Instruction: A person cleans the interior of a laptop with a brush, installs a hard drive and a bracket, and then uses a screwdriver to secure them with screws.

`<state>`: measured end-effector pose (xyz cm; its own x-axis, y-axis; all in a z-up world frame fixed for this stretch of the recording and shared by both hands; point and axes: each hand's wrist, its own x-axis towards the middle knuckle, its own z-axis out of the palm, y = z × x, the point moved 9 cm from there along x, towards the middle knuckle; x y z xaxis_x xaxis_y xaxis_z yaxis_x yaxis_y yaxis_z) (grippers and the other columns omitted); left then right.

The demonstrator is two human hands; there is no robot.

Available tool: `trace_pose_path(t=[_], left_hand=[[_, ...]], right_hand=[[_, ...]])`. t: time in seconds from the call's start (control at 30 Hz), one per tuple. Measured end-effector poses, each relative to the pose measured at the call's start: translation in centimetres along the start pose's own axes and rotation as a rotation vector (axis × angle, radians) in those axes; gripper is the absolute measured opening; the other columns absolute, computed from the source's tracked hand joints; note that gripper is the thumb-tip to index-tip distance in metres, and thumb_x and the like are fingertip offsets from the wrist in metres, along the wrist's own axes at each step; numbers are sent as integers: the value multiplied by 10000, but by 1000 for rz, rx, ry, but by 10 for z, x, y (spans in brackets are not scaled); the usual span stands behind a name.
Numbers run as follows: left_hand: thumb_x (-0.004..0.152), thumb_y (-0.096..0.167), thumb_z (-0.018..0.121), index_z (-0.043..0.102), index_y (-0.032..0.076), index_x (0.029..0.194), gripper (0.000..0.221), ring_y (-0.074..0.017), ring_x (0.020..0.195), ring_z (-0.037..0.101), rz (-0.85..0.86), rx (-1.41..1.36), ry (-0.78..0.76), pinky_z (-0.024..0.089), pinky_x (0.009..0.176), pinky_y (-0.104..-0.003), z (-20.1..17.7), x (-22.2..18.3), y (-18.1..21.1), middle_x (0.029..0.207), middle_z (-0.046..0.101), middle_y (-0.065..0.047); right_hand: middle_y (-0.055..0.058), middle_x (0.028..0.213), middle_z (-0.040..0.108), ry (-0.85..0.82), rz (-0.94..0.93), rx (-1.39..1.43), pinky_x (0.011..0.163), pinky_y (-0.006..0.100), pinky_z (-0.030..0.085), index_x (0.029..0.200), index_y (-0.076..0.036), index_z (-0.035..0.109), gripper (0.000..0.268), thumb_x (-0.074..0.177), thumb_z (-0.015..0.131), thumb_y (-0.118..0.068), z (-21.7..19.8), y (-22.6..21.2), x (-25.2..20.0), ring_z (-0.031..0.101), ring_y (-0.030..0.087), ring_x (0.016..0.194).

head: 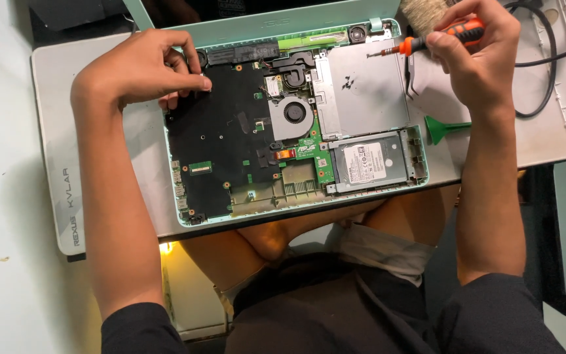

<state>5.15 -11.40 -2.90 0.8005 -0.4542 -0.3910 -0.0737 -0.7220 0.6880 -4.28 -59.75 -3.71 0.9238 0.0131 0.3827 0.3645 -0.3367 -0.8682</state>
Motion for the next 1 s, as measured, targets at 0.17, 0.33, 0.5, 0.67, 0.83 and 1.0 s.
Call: trace_pose_path(t=[0.17, 0.33, 0.5, 0.67, 0.83, 1.0], left_hand=[[1109, 199, 919, 810, 43, 1130, 191, -149, 605, 632, 232, 37, 130, 504, 562, -317, 5, 10, 24, 832, 744, -48], [1152, 192, 933, 831, 46, 1211, 187, -70, 635, 578, 694, -194, 151, 452, 581, -226, 33, 14, 75, 896, 775, -7], [1045, 225, 996, 823, 111, 1355, 372, -49, 701, 642, 749, -498, 146, 524, 608, -202, 48, 13, 96, 953, 789, -11], [1068, 203, 934, 844, 97, 1289, 261, -55, 720, 666, 656, -632, 127, 523, 595, -204, 44, 34, 73, 997, 827, -31], [1090, 128, 924, 837, 67, 1270, 209, -43, 742, 658, 640, -647, 60, 579, 650, -200, 51, 41, 65, 980, 799, -16], [1110, 223, 900, 840, 101, 1186, 156, -32, 750, 619, 633, -596, 128, 515, 622, -199, 48, 38, 65, 985, 824, 4]], right_hand=[[78, 1058, 626, 26, -1, 99, 737, 261, 473, 1349, -13, 605, 164, 1243, 719, 36, 7, -15, 5, 557, 135, 813], [90, 1047, 634, -37, -63, 108, 763, 259, 468, 1373, 7, 594, 176, 1239, 696, 59, 35, -51, 28, 546, 136, 815], [198, 1139, 680, -160, -245, 69, 786, 333, 530, 1443, 125, 660, 182, 1281, 735, 161, 89, -93, 69, 608, 238, 862], [144, 1096, 632, -168, -224, 138, 749, 313, 502, 1422, 62, 596, 199, 1262, 699, 122, 127, -77, 80, 578, 191, 830], [160, 1051, 627, -154, -241, 49, 751, 351, 504, 1399, 82, 550, 210, 1267, 710, 115, 120, -67, 57, 571, 215, 785], [209, 1163, 621, -142, -279, -30, 828, 377, 526, 1456, 148, 565, 253, 1303, 767, 150, 108, -75, 49, 605, 254, 855]])
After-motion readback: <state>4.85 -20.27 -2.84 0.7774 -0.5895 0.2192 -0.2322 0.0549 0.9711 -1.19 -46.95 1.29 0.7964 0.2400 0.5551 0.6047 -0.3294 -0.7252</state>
